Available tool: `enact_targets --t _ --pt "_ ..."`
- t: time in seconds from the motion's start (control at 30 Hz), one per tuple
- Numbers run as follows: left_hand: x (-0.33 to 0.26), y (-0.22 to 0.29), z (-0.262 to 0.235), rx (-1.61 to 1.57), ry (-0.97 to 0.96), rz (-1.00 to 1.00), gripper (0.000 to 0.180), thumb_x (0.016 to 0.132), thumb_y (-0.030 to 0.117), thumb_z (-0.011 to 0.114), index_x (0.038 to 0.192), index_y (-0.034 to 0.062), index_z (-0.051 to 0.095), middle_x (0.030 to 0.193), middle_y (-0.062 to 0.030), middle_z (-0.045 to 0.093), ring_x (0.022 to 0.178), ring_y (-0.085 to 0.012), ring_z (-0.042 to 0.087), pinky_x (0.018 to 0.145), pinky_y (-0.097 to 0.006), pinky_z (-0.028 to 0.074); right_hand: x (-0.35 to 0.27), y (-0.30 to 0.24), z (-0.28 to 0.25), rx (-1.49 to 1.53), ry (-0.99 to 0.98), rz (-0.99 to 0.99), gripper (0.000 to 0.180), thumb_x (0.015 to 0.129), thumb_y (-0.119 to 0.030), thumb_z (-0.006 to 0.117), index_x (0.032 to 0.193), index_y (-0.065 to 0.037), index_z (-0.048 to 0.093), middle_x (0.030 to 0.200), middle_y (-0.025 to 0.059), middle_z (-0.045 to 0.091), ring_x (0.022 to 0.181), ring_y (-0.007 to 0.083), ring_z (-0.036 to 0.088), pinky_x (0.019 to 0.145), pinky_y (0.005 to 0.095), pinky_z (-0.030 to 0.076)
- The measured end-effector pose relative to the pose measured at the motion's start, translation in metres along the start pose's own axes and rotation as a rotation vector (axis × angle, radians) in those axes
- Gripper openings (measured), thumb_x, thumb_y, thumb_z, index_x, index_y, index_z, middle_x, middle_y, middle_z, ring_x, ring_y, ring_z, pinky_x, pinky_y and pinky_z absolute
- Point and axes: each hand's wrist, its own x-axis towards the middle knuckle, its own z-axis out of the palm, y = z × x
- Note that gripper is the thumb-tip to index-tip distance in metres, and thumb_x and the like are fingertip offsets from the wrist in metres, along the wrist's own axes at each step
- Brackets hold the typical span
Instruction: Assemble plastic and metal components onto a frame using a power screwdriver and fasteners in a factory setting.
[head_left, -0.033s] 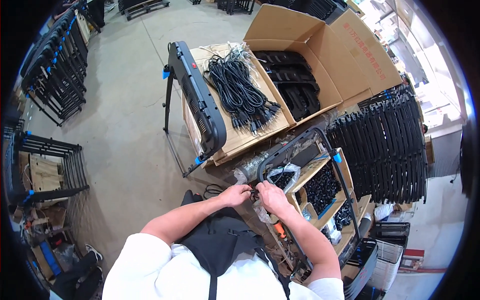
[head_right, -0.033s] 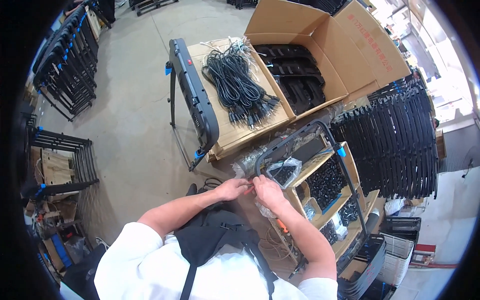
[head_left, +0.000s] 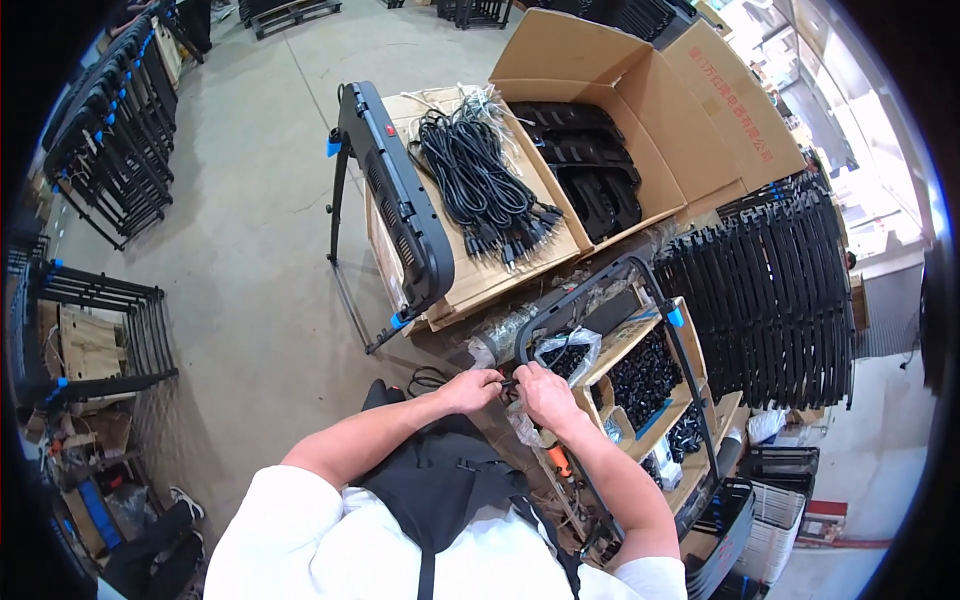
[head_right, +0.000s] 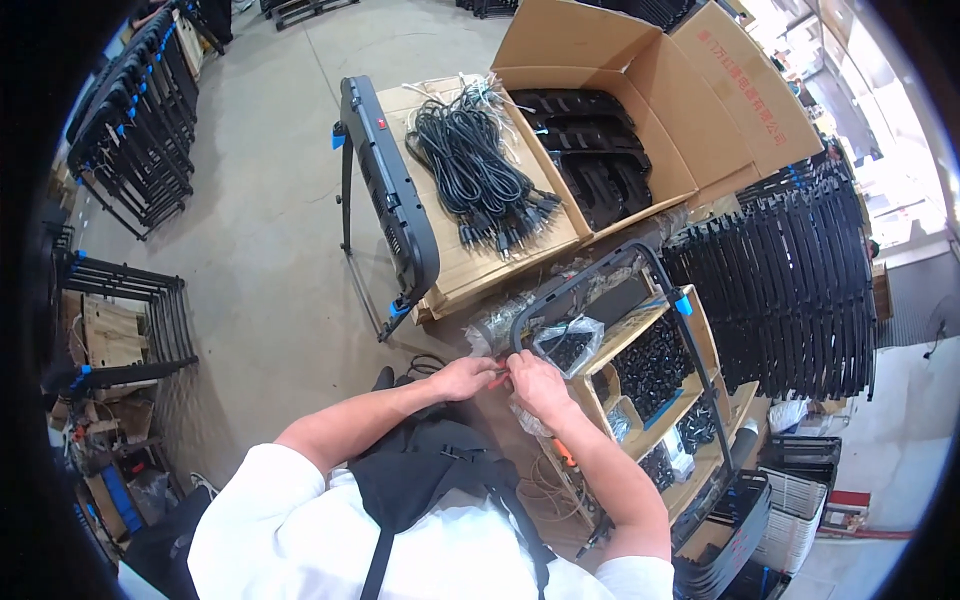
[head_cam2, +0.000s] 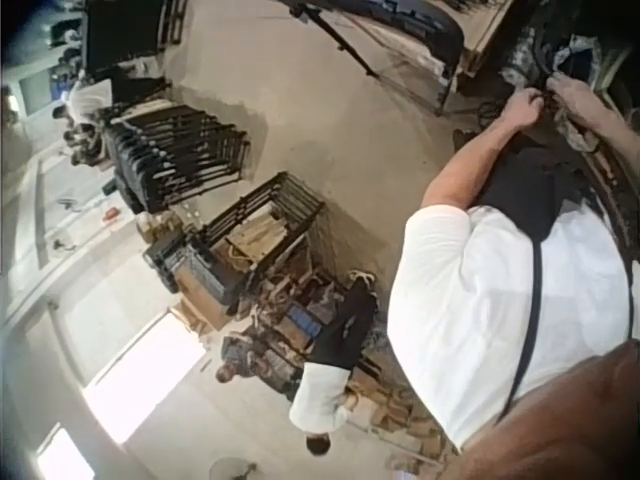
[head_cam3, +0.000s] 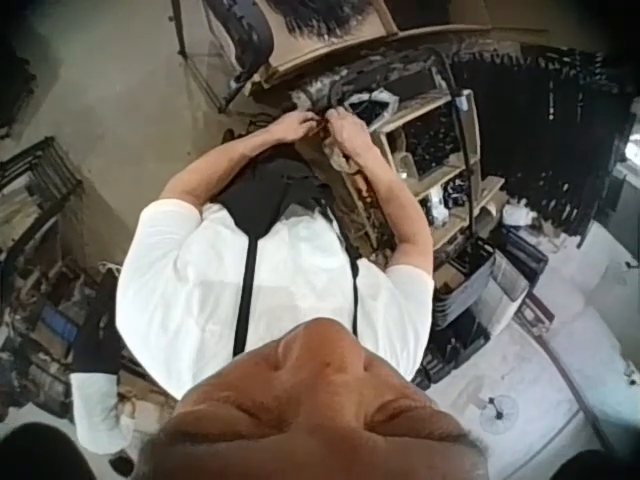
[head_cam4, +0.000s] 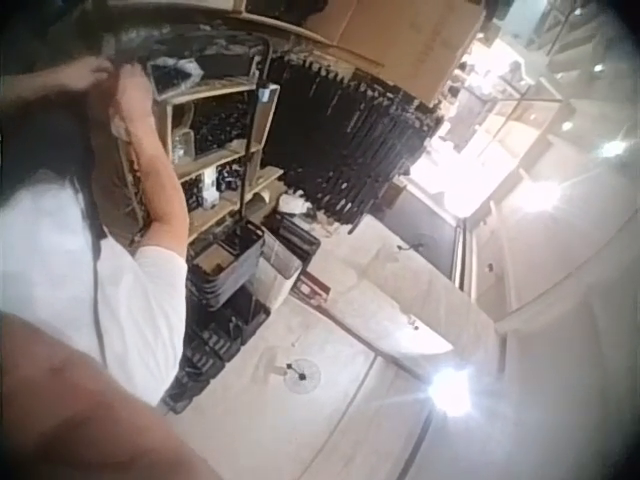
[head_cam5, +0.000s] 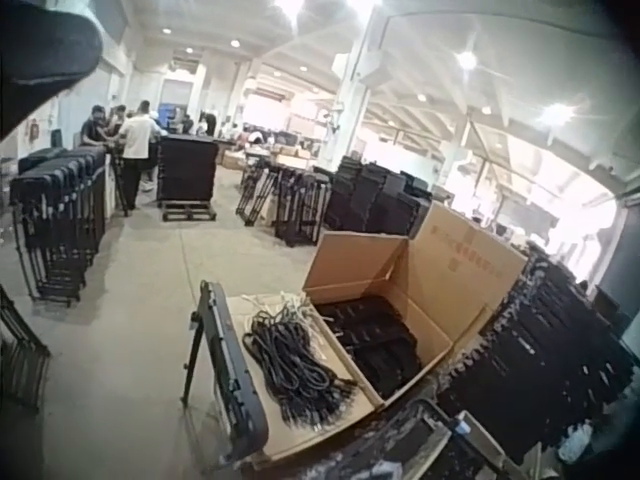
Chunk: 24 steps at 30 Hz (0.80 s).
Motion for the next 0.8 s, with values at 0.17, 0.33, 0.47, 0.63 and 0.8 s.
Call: enact_targets --t 0.17,0.33,0.47,0.63,0.8 --pt "0.004 0.007 -0.01 -0.028 -0.092 -0.125 0.035 0.1 0.028 0.057 0.119 0.0027 0.07 0.104 -0.0182 0.075 0.1 -0.0313 0.072 0.089 -0.044 0.055 0.0 0.007 0.008 0.267 0.135 0.065 0.018 0.093 -0.015 0.069 0.107 -0.005 0.067 0.099 0.0163 0.068 0.096 0.0377 0.069 0.082 0.0463 0.057" --pt "0.01 0.011 -0.016 -0.042 -0.145 -0.224 0.038 0.099 0.029 0.06 0.126 0.0051 0.072 0.102 -0.0164 0.076 0.092 -0.0266 0.072 0.083 -0.041 0.056 0.0 0.009 0.014 0.332 0.212 -0.006 0.017 0.092 -0.012 0.07 0.107 -0.005 0.07 0.098 0.0144 0.068 0.094 0.0365 0.069 0.082 0.045 0.056" --pt "0.011 0.009 -0.017 -0.026 -0.136 -0.194 0.038 0.099 0.03 0.06 0.125 0.0048 0.072 0.1 -0.0159 0.077 0.09 -0.0263 0.072 0.082 -0.041 0.056 0.003 0.009 0.009 0.262 0.231 -0.184 0.016 0.092 -0.008 0.07 0.107 -0.005 0.072 0.098 0.0115 0.067 0.095 0.0327 0.068 0.084 0.0421 0.056" --pt "0.012 0.014 -0.017 -0.118 -0.145 -0.258 0.036 0.099 0.029 0.06 0.123 0.0051 0.073 0.096 -0.0132 0.075 0.086 -0.0226 0.07 0.078 -0.039 0.055 0.006 0.011 0.012 0.268 0.227 -0.156 0.014 0.091 -0.008 0.069 0.105 -0.005 0.071 0.097 0.0114 0.065 0.094 0.0332 0.067 0.083 0.0428 0.056" --pt "0.008 0.022 -0.019 -0.111 -0.128 -0.255 0.034 0.099 0.029 0.06 0.118 0.0048 0.074 0.09 -0.01 0.073 0.081 -0.0186 0.066 0.073 -0.037 0.052 0.007 0.011 0.014 0.241 0.228 -0.165 0.01 0.091 -0.008 0.067 0.1 -0.004 0.067 0.095 0.0133 0.062 0.092 0.0351 0.067 0.081 0.0446 0.055"
